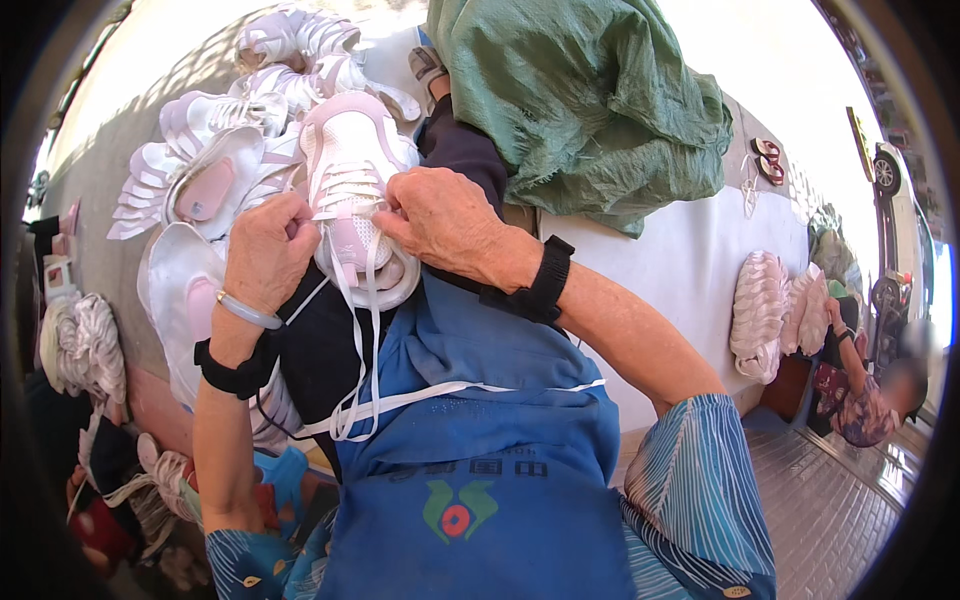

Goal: Lacing and tying the laces of multiple pairs of white and pink sneakers.

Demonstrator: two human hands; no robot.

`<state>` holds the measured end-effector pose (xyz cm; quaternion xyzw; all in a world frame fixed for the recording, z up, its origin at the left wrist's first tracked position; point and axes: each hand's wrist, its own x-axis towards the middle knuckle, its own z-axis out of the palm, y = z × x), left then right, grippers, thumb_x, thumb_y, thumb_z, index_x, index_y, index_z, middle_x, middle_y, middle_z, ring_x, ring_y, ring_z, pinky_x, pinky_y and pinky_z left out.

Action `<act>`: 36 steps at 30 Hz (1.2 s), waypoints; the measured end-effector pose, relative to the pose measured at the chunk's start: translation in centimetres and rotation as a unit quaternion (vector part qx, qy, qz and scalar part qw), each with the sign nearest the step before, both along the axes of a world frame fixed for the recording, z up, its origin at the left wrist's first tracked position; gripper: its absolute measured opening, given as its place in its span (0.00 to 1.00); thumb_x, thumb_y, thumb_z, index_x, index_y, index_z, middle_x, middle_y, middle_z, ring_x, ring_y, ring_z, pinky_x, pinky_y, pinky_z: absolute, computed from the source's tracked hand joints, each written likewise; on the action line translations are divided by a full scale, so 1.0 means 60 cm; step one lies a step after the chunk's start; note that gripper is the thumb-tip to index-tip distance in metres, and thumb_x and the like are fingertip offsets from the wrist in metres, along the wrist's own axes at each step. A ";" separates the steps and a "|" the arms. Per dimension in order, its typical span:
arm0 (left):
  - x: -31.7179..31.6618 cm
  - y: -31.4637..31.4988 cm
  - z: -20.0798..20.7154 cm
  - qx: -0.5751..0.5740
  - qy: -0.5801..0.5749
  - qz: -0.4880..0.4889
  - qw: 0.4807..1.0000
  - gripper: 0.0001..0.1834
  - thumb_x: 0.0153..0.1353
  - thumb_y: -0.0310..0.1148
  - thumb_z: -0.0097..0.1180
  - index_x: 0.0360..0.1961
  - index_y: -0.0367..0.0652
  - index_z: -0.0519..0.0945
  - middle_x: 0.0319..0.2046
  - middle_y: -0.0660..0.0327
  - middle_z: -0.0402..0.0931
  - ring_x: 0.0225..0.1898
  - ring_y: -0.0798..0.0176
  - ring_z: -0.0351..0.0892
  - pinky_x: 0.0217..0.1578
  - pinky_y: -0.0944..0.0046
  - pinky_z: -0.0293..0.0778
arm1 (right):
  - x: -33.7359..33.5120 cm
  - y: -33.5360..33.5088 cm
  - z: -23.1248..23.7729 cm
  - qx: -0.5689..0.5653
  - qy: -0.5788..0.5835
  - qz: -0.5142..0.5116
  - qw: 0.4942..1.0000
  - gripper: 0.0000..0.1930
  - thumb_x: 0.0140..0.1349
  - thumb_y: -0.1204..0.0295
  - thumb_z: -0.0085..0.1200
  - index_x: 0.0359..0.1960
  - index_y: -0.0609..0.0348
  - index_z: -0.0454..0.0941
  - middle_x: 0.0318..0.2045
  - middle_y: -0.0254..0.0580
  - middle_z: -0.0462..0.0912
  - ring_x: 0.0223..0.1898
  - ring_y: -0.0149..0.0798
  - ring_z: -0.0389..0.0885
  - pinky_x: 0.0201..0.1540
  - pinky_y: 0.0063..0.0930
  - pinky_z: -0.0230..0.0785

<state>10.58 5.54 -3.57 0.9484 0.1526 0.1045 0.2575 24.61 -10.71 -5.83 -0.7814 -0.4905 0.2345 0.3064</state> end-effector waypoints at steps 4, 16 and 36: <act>0.004 0.000 0.002 -0.024 -0.002 0.015 1.000 0.04 0.49 0.26 0.53 0.24 0.35 0.76 0.15 0.57 0.70 0.18 0.63 0.73 0.20 0.63 0.68 | -0.015 -0.002 -0.007 0.007 0.055 -0.050 0.997 0.14 0.55 0.64 0.53 0.24 0.67 0.77 0.23 0.54 0.79 0.27 0.51 0.79 0.33 0.41 0.70; -0.013 -0.015 -0.033 -0.140 0.019 0.069 0.987 0.06 0.55 0.25 0.55 0.33 0.35 0.74 0.25 0.50 0.75 0.26 0.52 0.76 0.29 0.61 0.71 | -0.015 0.001 -0.033 0.119 0.014 -0.077 0.990 0.10 0.54 0.70 0.50 0.25 0.66 0.75 0.24 0.52 0.77 0.25 0.52 0.79 0.33 0.42 0.70; -0.016 -0.001 -0.027 -0.279 0.146 0.122 0.941 0.08 0.64 0.33 0.49 0.39 0.40 0.72 0.29 0.65 0.71 0.20 0.76 0.69 0.15 0.76 0.68 | 0.012 0.011 -0.021 0.018 0.267 -0.087 0.960 0.07 0.57 0.73 0.50 0.27 0.65 0.72 0.20 0.49 0.78 0.23 0.53 0.75 0.28 0.31 0.69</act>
